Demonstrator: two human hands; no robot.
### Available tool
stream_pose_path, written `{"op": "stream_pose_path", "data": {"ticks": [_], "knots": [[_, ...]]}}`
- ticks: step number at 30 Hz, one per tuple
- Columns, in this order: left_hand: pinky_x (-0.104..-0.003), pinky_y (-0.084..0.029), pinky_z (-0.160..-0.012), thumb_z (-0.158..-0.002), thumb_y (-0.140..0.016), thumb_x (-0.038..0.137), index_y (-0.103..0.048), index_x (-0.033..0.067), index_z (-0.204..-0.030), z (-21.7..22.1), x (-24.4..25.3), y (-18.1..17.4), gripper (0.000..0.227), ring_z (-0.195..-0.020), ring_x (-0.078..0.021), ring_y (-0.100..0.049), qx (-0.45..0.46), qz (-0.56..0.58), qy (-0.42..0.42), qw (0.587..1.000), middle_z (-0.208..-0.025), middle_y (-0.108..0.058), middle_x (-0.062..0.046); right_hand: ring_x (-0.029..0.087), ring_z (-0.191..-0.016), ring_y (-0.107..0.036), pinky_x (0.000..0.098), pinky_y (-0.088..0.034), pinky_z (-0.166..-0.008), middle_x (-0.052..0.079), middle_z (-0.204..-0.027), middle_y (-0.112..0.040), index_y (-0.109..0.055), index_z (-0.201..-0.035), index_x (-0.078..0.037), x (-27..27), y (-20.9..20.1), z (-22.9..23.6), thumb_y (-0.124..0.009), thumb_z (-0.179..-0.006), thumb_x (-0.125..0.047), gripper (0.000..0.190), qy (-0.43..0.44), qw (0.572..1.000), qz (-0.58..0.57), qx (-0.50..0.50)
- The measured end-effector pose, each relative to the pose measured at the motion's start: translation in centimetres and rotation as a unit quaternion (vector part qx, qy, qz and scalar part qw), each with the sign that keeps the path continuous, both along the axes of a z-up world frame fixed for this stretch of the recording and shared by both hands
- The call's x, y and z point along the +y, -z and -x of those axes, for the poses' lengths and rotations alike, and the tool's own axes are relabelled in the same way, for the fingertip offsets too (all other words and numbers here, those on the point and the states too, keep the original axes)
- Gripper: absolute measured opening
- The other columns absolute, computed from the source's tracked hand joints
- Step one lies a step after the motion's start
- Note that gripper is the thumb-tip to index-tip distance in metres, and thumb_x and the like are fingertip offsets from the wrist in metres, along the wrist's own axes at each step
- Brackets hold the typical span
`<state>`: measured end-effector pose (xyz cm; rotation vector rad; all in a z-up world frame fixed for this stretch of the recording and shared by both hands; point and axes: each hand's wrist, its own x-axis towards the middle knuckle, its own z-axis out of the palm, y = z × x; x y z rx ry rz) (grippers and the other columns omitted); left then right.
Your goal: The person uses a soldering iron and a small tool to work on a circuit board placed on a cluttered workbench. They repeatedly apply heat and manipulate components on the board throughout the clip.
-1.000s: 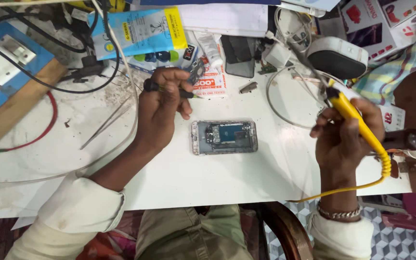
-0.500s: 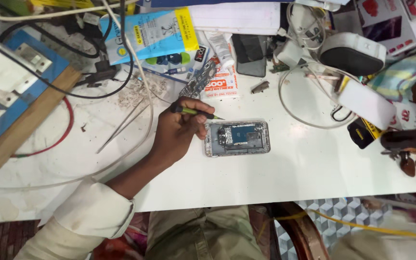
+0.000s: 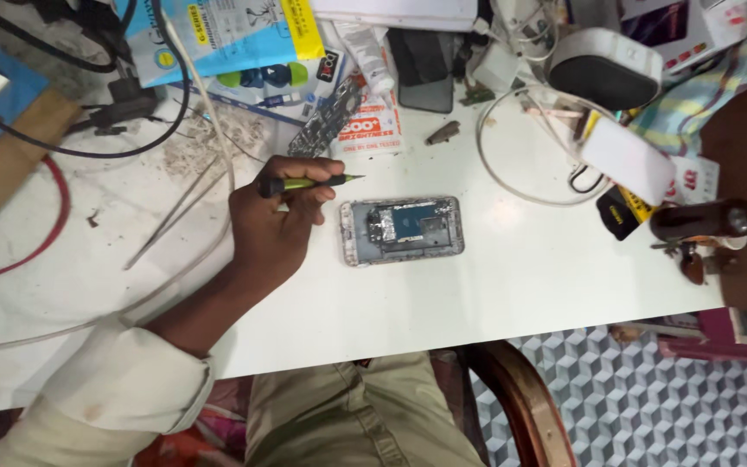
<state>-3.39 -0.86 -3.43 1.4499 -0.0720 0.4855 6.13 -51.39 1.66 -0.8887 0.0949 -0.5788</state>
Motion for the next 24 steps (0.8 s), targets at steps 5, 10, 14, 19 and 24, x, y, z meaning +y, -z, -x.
{"op": "stream_pose_path", "data": {"ticks": [5, 10, 14, 19, 24], "knots": [[-0.028, -0.062, -0.078, -0.095, -0.076, 0.003, -0.067, 0.0002, -0.108, 0.3, 0.7, -2.2, 0.016, -0.090, -0.0158, -0.077, -0.099, -0.225, -0.040, 0.968, -0.107, -0.076, -0.010, 0.017, -0.053, -0.050, 0.0296, -0.039, -0.045, 0.005, -0.071, -0.057, -0.055, -0.101, -0.014, 4.0, 0.4, -4.5, -0.061, -0.107, -0.045, 0.033, -0.039, 0.999, 0.005, -0.005], [-0.027, -0.059, -0.062, -0.087, -0.085, 0.008, -0.072, 0.0041, -0.100, 0.4, 0.2, -1.9, 0.018, -0.075, -0.0165, -0.075, -0.028, -0.267, -0.047, 0.962, -0.101, -0.078, -0.010, 0.017, -0.049, -0.047, 0.0302, -0.036, -0.043, 0.005, -0.067, -0.055, -0.054, -0.096, -0.015, 7.4, 0.5, -8.7, -0.061, -0.106, -0.045, 0.033, -0.079, 0.996, 0.037, 0.011], [-0.024, -0.060, -0.063, -0.095, -0.076, -0.001, -0.068, 0.0008, -0.104, -0.5, 0.9, -2.1, 0.012, -0.086, -0.0164, -0.079, -0.066, -0.231, -0.053, 0.969, -0.105, -0.075, -0.009, 0.017, -0.045, -0.045, 0.0306, -0.034, -0.040, 0.004, -0.063, -0.054, -0.054, -0.091, -0.015, 11.8, -0.1, -11.8, -0.060, -0.106, -0.045, 0.033, -0.119, 0.992, 0.041, 0.026], [-0.026, -0.060, -0.071, -0.098, -0.072, -0.003, -0.067, 0.0007, -0.106, -1.1, 1.0, -1.1, 0.011, -0.086, -0.0155, -0.078, -0.066, -0.250, -0.060, 0.964, -0.102, -0.076, -0.009, 0.017, -0.041, -0.043, 0.0311, -0.031, -0.037, 0.004, -0.059, -0.052, -0.053, -0.086, -0.016, 17.2, 1.9, -12.6, -0.060, -0.105, -0.044, 0.035, -0.130, 0.986, 0.051, 0.096], [-0.025, -0.063, -0.079, -0.107, -0.061, -0.001, -0.053, 0.0014, -0.117, -1.5, 1.3, 1.0, 0.013, -0.091, -0.0119, -0.078, -0.060, -0.140, -0.026, 0.988, -0.110, -0.078, -0.010, 0.014, -0.048, -0.043, 0.0280, -0.029, -0.041, 0.000, -0.067, -0.051, -0.052, -0.088, -0.016, 19.6, 4.2, -10.5, -0.060, -0.108, -0.045, 0.036, -0.259, 0.957, 0.064, 0.113]]}}
